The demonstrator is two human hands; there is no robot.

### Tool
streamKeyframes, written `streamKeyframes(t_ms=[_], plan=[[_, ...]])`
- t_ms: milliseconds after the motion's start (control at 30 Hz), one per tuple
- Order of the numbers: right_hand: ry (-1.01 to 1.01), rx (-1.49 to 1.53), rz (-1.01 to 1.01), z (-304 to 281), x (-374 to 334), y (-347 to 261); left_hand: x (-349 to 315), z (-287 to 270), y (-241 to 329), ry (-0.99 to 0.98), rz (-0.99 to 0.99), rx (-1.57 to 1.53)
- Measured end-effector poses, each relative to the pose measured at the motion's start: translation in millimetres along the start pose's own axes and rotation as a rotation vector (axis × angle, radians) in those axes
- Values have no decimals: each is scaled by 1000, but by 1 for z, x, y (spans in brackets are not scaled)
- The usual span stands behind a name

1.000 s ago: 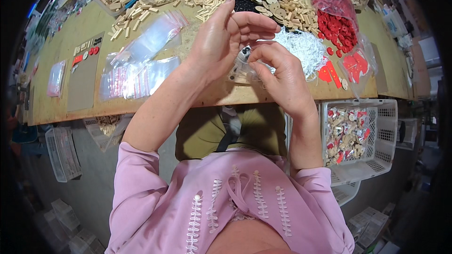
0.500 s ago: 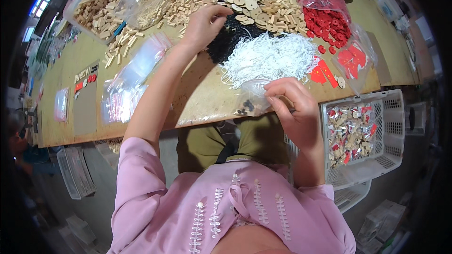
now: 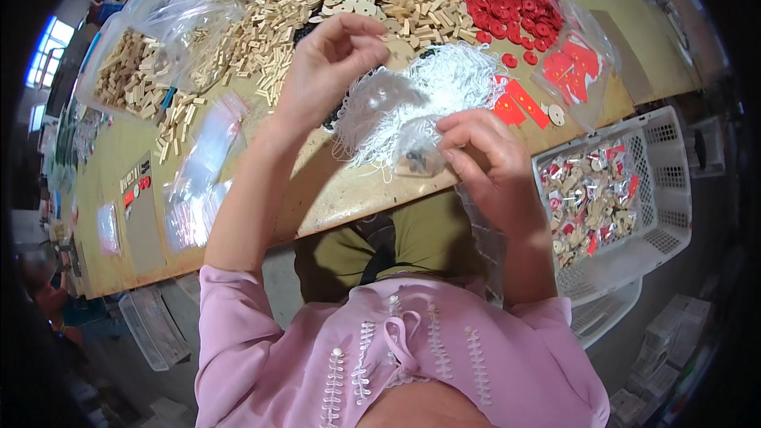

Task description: The person assembles small craft kits by hand, placing wooden pieces, black beads, white strings, and red flag-shaped items into clear plastic bags. The person repeatedly picks items from piles on the table, arranges them in bags, and seals them.

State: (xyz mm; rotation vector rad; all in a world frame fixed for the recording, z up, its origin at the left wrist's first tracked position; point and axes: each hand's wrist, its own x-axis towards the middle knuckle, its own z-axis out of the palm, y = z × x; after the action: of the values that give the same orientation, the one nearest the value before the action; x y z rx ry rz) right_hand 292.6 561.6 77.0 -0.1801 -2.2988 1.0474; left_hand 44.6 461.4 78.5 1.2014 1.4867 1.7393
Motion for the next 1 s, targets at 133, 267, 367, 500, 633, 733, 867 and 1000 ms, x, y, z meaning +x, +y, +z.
streamKeyframes(t_ms=[133, 267, 367, 500, 633, 733, 867, 1000], plan=[[-24, 79, 97, 0, 7, -1, -29, 27, 18, -105, 23, 158], [-27, 94, 167, -3, 7, -4, -28, 31, 30, -203, 87, 456], [-21, 123, 191, -2, 6, -1, -20, 25, 10, -74, 82, 257], [-17, 108, 193, -4, 7, 8, -3, -4, -6, 7, 61, 92], [-27, 163, 239, -6, 8, 10, 3, -20, -20, 42, -9, 137], [-64, 15, 111, -10, 7, 9, 17, -38, -49, 22, -53, 223], [-46, 247, 88, -5, -6, 9, 43, -39, -64, 15, -39, 619], [2, 77, 106, 5, -14, 22, 80, -21, -83, 2, -4, 845]])
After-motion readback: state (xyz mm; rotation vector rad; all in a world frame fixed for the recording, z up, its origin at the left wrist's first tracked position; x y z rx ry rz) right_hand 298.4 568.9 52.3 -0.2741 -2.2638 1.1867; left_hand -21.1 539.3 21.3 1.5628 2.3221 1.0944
